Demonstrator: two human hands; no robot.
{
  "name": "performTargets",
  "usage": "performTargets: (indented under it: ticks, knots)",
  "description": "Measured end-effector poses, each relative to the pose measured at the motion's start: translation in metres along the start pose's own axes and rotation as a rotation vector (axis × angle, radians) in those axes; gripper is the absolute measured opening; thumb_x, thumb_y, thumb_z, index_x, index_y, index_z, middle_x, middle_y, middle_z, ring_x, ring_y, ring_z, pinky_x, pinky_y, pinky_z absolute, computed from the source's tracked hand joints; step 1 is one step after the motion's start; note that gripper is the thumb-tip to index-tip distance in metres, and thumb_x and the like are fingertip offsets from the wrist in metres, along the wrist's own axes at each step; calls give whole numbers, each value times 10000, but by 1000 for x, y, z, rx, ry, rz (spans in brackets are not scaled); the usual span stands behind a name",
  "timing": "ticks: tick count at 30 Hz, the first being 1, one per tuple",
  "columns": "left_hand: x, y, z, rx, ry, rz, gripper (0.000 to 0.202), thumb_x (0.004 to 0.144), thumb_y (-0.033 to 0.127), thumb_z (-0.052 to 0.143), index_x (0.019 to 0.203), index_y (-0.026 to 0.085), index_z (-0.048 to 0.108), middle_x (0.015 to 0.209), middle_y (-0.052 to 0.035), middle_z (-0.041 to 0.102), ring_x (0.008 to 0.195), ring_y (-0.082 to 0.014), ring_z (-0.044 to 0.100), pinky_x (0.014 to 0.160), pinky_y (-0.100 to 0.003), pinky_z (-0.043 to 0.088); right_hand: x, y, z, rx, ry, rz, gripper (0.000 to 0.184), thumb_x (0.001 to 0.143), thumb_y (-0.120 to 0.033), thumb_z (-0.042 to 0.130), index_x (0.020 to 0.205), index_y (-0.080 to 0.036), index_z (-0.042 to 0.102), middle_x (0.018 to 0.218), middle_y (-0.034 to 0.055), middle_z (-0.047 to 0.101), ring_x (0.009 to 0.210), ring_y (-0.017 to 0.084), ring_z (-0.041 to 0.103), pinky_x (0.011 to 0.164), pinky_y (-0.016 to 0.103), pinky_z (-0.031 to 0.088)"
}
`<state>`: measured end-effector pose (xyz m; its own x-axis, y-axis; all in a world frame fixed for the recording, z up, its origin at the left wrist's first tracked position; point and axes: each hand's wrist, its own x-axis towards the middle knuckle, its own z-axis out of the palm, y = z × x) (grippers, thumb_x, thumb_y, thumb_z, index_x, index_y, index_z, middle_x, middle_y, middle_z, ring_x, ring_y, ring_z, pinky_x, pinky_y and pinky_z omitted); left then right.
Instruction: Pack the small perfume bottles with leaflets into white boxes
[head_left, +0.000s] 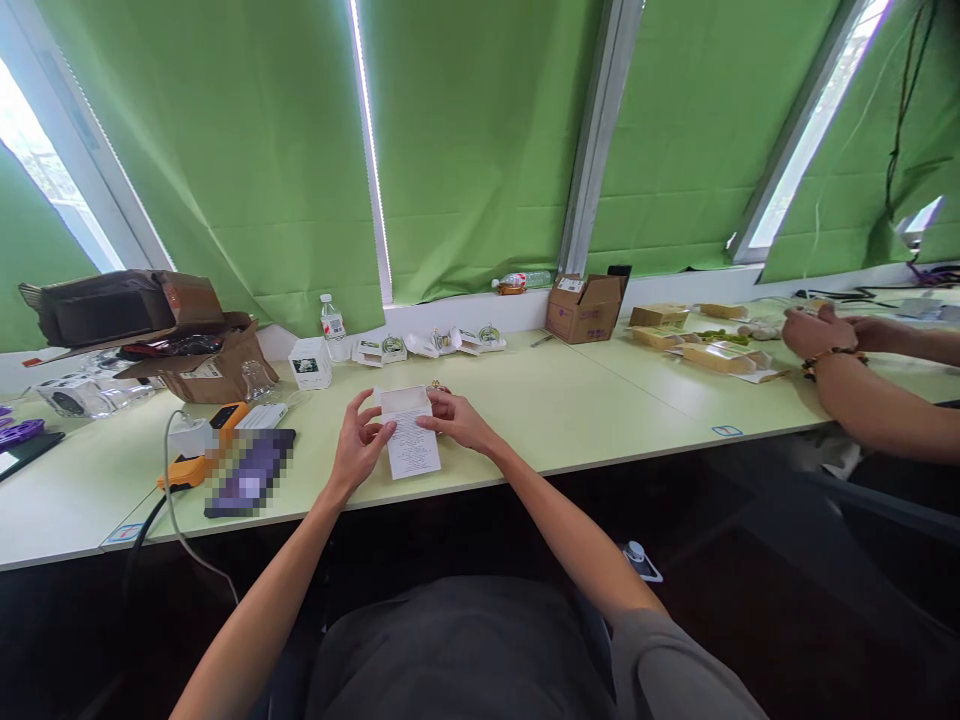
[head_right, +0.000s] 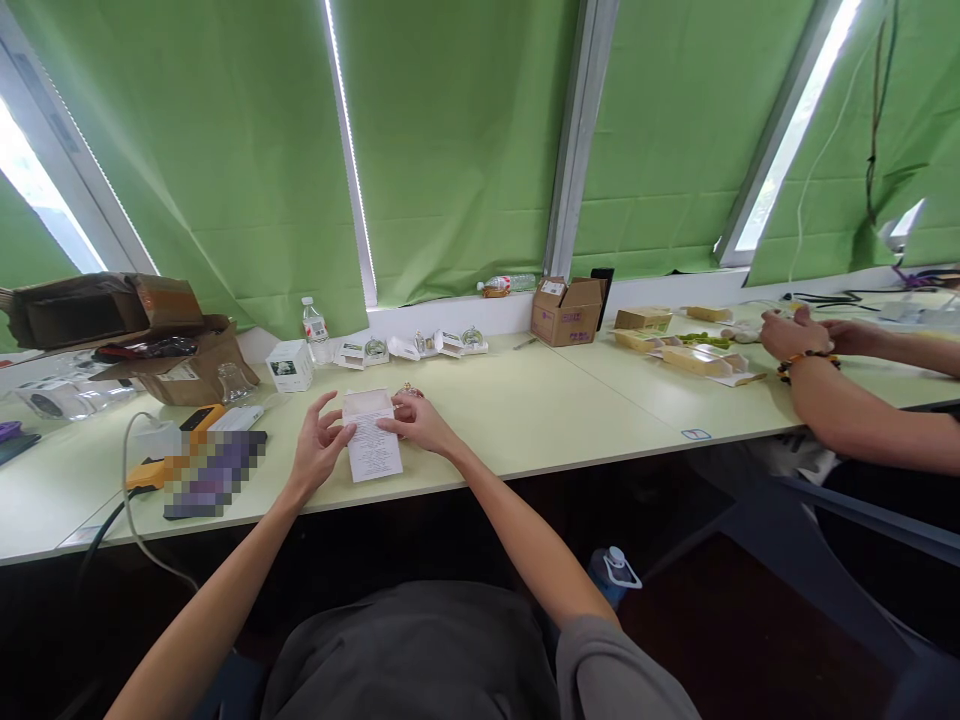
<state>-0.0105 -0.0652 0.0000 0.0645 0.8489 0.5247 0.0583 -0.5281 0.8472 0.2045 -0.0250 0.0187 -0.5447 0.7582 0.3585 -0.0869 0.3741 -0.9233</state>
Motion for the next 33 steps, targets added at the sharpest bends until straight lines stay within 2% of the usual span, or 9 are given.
performTargets:
  ticks: [7,11,16,18,20,22,24,27,33]
  knots:
    - [-2,5,1,47,-165,-95,668,805,425,681,1361,176,405,1112,-135,677,902,-236,689,817,-417,562,3,2,0,71,132,-33,497,758,-469,729,1128,-174,579,971,86,722,870,246,700,690,361,589]
    - [-4,9,4,58,-253,-130,647,798,432,686,1338,183,430,1071,-124,699,888,-247,698,800,-432,571,3,4,-1,68,180,-53,464,784,-491,697,1112,-189,569,993,84,720,881,244,700,691,366,594]
    - [-3,6,2,47,-182,-147,577,802,451,674,1262,184,449,1092,-134,694,894,-261,699,647,-379,600,2,6,-1,16,85,-17,519,804,-482,684,1208,-190,541,979,89,715,871,242,697,717,384,589]
    - [-1,3,0,36,-125,-128,566,804,451,672,1249,180,450,1115,-141,686,907,-264,696,611,-359,600,1,6,0,-36,49,-27,706,774,-447,729,1370,-210,434,1017,90,705,857,224,691,738,377,581]
    - [1,1,-2,28,-90,-114,576,804,445,675,1259,179,444,1126,-143,681,910,-265,695,587,-348,600,0,7,1,-80,30,-54,976,742,-401,770,1515,-254,191,1093,96,682,809,188,681,750,365,572]
    - [3,1,-3,19,-67,-109,581,808,438,674,1270,177,438,1135,-144,677,911,-264,694,577,-342,600,0,7,2,-114,11,-93,1158,725,-369,788,1538,-307,-35,1197,108,635,764,151,664,748,349,567]
    - [4,1,-4,4,-45,-111,575,816,434,667,1273,172,437,1141,-147,674,905,-261,696,576,-339,602,0,7,4,-168,-29,-131,1221,706,-352,798,1520,-356,-111,1295,112,572,752,130,648,733,331,566]
    - [5,3,-4,-18,-39,-123,575,823,436,659,1277,156,443,1100,-146,687,828,-241,705,567,-338,600,1,9,6,-329,-72,-178,1179,700,-322,790,1528,-375,-48,1298,81,560,746,122,633,707,301,561]
    - [3,4,-4,-17,-82,-113,569,807,444,676,1254,154,475,1021,-123,709,784,-229,703,558,-333,591,0,14,7,-652,33,-260,967,776,-280,712,1541,-327,122,1036,21,652,646,117,612,644,262,523]
